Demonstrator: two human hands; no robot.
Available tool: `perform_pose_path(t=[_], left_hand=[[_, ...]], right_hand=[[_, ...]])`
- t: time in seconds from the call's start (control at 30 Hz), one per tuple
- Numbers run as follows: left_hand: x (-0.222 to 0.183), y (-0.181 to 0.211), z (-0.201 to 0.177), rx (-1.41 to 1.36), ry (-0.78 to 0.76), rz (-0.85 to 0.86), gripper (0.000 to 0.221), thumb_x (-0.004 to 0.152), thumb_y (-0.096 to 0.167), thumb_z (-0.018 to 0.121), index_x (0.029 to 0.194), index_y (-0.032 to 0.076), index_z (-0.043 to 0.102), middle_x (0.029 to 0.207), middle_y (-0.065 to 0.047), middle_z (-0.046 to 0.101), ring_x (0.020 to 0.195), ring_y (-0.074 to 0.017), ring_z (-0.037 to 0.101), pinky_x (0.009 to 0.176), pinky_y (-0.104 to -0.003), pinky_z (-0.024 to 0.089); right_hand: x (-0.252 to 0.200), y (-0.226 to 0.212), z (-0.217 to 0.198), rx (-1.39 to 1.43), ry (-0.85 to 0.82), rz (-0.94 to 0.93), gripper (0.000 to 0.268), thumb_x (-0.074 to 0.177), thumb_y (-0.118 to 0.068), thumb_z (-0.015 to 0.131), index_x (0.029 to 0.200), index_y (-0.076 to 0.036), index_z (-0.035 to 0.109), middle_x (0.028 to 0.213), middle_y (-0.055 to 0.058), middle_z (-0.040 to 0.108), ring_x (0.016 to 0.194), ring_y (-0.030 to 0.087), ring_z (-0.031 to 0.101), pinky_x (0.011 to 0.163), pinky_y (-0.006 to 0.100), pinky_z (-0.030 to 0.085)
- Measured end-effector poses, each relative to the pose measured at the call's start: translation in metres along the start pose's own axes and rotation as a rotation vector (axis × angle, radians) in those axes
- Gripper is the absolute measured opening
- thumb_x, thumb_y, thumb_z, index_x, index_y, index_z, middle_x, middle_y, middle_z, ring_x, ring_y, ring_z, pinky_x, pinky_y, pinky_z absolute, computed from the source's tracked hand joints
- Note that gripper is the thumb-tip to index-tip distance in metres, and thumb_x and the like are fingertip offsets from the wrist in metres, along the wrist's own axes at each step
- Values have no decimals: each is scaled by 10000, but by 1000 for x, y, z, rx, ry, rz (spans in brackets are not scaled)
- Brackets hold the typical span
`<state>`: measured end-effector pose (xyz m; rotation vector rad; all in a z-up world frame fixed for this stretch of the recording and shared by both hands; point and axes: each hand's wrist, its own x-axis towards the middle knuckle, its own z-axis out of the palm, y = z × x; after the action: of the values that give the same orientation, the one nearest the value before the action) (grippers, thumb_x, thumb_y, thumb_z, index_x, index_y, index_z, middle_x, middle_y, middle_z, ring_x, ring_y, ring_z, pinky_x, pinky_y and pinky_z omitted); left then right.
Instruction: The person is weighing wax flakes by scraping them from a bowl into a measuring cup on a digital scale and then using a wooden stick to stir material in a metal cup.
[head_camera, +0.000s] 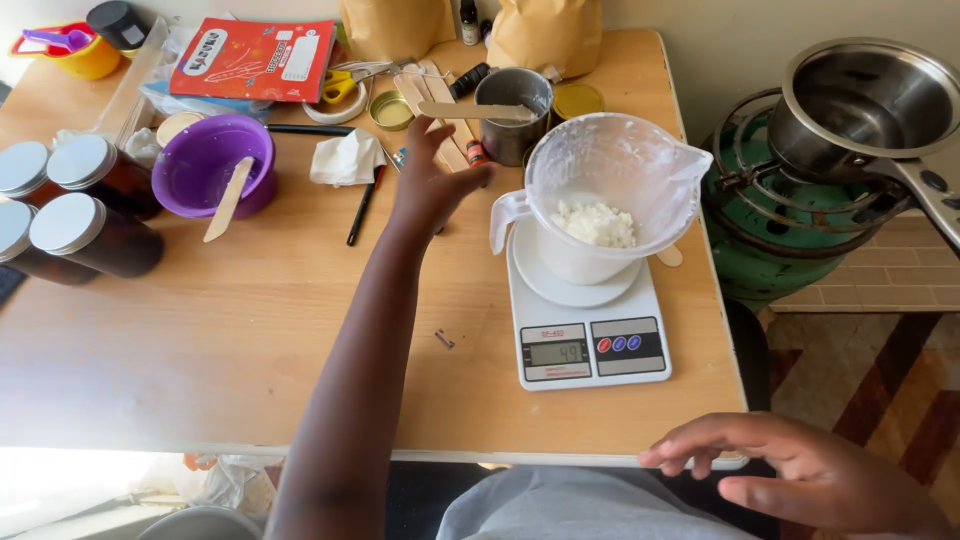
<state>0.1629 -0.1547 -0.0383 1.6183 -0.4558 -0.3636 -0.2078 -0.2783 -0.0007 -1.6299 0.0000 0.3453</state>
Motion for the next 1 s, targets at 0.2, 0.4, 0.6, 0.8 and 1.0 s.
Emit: perform_pose_path(t=[0.2, 0.4, 0.6, 0.8, 1.0], left_hand=[[66, -38, 40, 615, 7, 329, 1363, 471, 591, 925, 1472, 162, 106, 1467, -146, 395, 1367, -340, 337, 1082, -469, 219], [66, -32, 61, 386, 136, 132, 1165, 451, 553, 855, 1386, 172, 275, 1237, -92, 596, 1211, -295, 514, 1009, -400, 391], [56, -20, 57, 39, 271, 379, 741, 542, 268, 850, 1180, 127, 500, 1071, -96, 639, 991, -244, 631, 844, -334, 561], [42, -2, -2, -70, 428, 639, 796, 601, 155, 855, 1278, 97, 441, 1206, -129, 568, 1108, -257, 593, 1014, -340, 483], [-75, 31, -52, 26, 418, 532, 535, 648, 69, 735, 1153, 41, 559, 1073, -88, 647, 976, -145, 618, 879, -276, 546]], right_hand=[[-17, -7, -10, -66, 96, -44, 440, 886, -357, 550, 1218, -88, 654, 1278, 96, 726, 1230, 204, 644, 995, 374, 438], [-9, -6, -17, 21, 9, -146, 390, 923, -295, 538, 1228, -65, 614, 1277, 127, 679, 1188, 234, 645, 972, 393, 475], [-5, 2, -18, 83, 20, -106, 427, 897, -349, 592, 1222, -74, 629, 1259, 121, 692, 1199, 225, 634, 972, 379, 464], [4, -8, -13, 71, -19, -174, 389, 927, -305, 557, 1197, -34, 630, 1225, 145, 690, 1192, 252, 625, 981, 392, 445], [24, -20, 1, -25, -77, -196, 392, 938, -348, 544, 1196, -61, 617, 1204, 106, 700, 1090, 191, 662, 881, 333, 526]])
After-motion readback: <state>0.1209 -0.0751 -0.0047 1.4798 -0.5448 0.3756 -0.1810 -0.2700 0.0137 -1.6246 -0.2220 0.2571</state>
